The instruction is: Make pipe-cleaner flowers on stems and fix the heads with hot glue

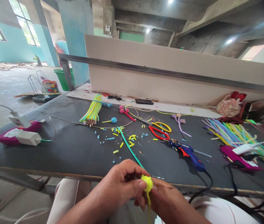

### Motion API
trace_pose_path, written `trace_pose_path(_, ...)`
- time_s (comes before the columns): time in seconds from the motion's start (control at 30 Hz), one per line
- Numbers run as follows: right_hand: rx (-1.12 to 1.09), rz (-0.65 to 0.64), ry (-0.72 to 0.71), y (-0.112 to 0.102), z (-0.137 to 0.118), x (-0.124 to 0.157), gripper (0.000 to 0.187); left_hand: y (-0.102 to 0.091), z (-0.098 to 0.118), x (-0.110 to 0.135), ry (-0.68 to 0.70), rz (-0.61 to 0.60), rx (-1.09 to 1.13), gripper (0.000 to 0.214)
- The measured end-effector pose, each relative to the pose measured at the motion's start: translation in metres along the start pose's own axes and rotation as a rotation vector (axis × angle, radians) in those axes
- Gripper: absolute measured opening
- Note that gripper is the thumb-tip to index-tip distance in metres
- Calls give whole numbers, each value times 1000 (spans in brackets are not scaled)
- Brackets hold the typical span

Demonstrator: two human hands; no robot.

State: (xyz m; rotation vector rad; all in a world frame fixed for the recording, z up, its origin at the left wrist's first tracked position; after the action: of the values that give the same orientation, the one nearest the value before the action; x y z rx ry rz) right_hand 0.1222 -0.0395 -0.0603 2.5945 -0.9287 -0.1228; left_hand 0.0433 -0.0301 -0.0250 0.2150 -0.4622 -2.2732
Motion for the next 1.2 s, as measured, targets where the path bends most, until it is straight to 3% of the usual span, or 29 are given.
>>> trace_pose_path(0.13, 58, -41, -1, 1, -3, 1, 32, -4, 2, 0, 41, 29, 22, 38)
trace_pose_path(0.43, 96, 49, 36, -3, 0, -4, 41, -21, -9, 0, -11, 198, 7, 35)
trace_pose_path(0.67, 584, 146, 36, 4, -8, 3, 41, -22, -10, 3, -9, 234, -77, 26)
trace_pose_path(0.83, 854, 273, -37, 9, -27, 8, 39, -11, -9, -2, 80, 174, 27, 33)
trace_pose_path(0.93, 973, 259, -124, 13, -36, 8, 34, -7, -7, -1, 125, 135, 67, 37)
trace_pose_path(1.07, 1164, 236, -302, 20, -48, 13, 27, -13, 0, 12, 208, 186, -131, 40)
trace_pose_path(1.2, 1240, 143, -373, 27, -50, 13, 24, -18, -2, 23, 259, 181, -201, 37)
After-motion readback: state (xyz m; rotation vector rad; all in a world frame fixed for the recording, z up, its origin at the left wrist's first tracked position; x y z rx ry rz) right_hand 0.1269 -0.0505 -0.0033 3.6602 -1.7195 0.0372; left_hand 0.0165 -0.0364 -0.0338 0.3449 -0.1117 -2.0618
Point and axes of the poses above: each hand's wrist, its own x-axis away from the middle knuckle, its own y-axis out of the palm, z = x × y, the point moved 8 cm from there along -x, towards the middle knuckle, and after that the axes turned 14 degrees about -z, right-handed, at the moved point
